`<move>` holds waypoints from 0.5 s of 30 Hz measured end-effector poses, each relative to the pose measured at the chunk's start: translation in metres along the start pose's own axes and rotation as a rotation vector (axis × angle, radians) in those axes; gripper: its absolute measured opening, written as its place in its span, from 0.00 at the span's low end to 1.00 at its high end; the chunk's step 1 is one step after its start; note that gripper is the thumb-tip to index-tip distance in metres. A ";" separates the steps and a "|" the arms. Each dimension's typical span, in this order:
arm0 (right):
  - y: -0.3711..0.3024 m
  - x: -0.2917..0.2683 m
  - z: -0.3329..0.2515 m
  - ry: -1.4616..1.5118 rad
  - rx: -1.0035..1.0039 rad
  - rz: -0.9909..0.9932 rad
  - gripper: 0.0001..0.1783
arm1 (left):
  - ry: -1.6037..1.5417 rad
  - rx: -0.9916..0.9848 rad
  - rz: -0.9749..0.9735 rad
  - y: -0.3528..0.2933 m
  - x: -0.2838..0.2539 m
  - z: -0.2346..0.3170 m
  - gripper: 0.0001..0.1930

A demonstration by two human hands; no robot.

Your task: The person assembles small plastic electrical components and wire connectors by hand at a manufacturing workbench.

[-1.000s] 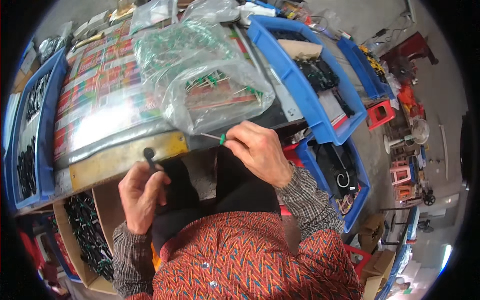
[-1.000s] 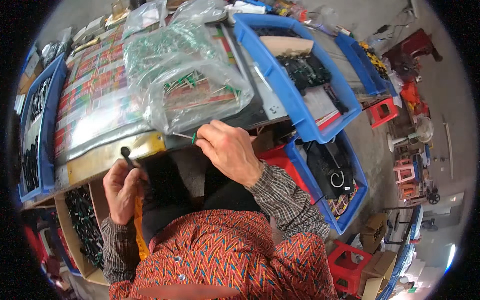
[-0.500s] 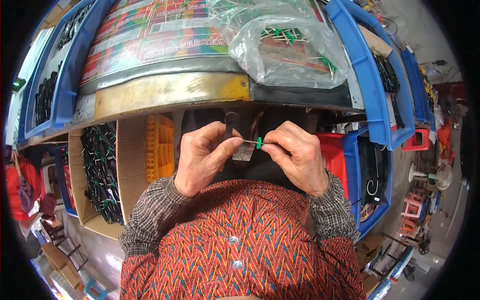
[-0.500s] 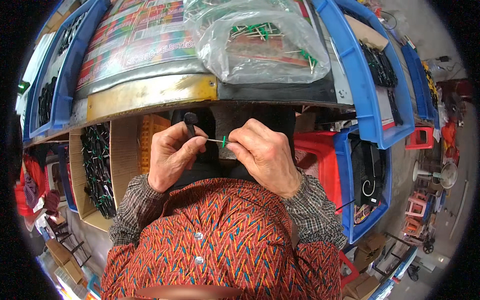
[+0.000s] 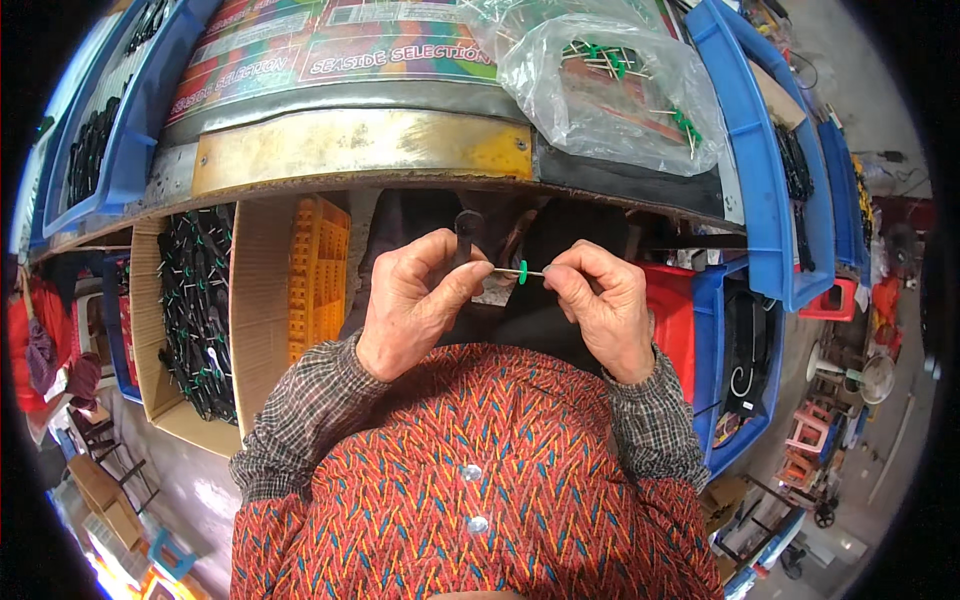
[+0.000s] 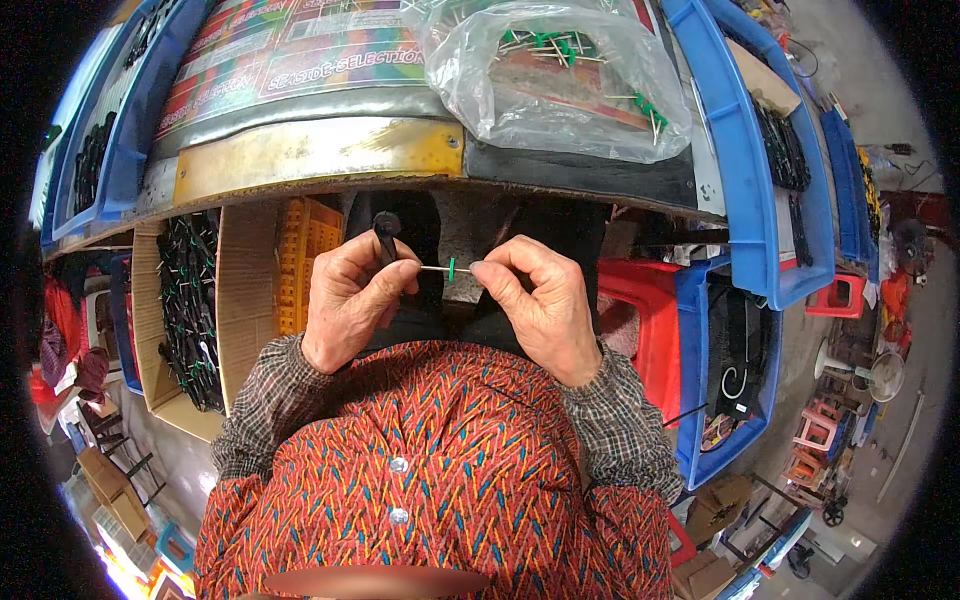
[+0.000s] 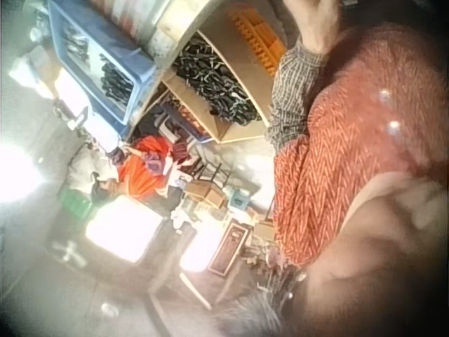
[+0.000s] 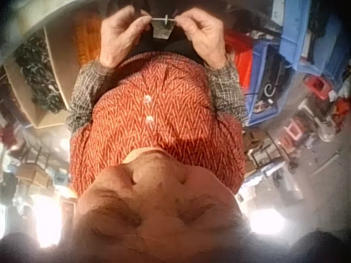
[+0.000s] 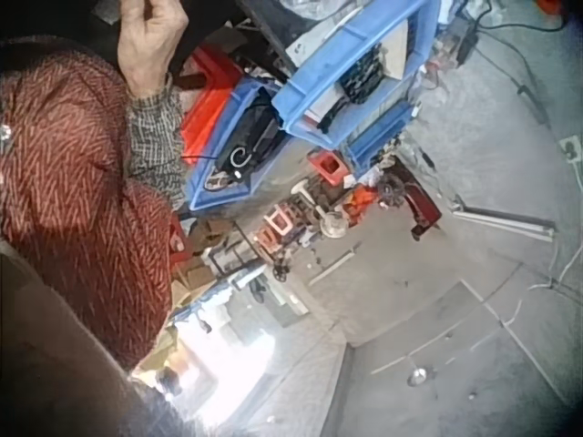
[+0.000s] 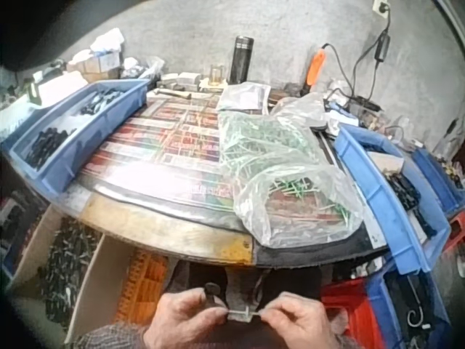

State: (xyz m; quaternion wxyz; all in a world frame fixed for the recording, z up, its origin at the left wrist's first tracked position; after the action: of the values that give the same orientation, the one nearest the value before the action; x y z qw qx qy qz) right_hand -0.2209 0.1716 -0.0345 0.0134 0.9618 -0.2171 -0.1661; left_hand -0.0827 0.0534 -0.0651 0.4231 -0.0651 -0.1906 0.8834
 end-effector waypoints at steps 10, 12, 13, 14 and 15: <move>-0.001 0.005 0.008 0.169 0.045 0.015 0.05 | -0.001 -0.009 0.009 0.001 -0.003 -0.010 0.09; -0.001 0.006 0.010 0.182 0.048 0.018 0.05 | 0.084 -0.002 -0.037 0.002 -0.003 -0.014 0.06; -0.001 0.007 0.010 0.195 0.050 0.021 0.05 | 0.083 -0.004 -0.037 0.003 -0.003 -0.015 0.06; -0.001 0.007 0.012 0.195 0.051 0.021 0.05 | 0.065 -0.001 -0.045 0.003 -0.003 -0.015 0.06; -0.001 0.007 0.012 0.195 0.040 0.019 0.04 | 0.047 0.003 -0.053 0.003 -0.002 -0.015 0.06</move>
State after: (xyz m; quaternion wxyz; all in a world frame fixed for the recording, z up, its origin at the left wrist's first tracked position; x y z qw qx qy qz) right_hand -0.2182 0.1699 -0.0483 0.0170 0.9714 -0.2271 -0.0670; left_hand -0.0789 0.0543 -0.0803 0.4509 -0.0800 -0.1811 0.8703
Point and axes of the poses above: each hand's wrist, its own y-axis towards the middle knuckle, its own x-axis out of the palm, z = x × y, the point moved 7 cm from there along y, towards the middle knuckle, and after that the axes turned 15 degrees about -x, right-handed, at the moved point
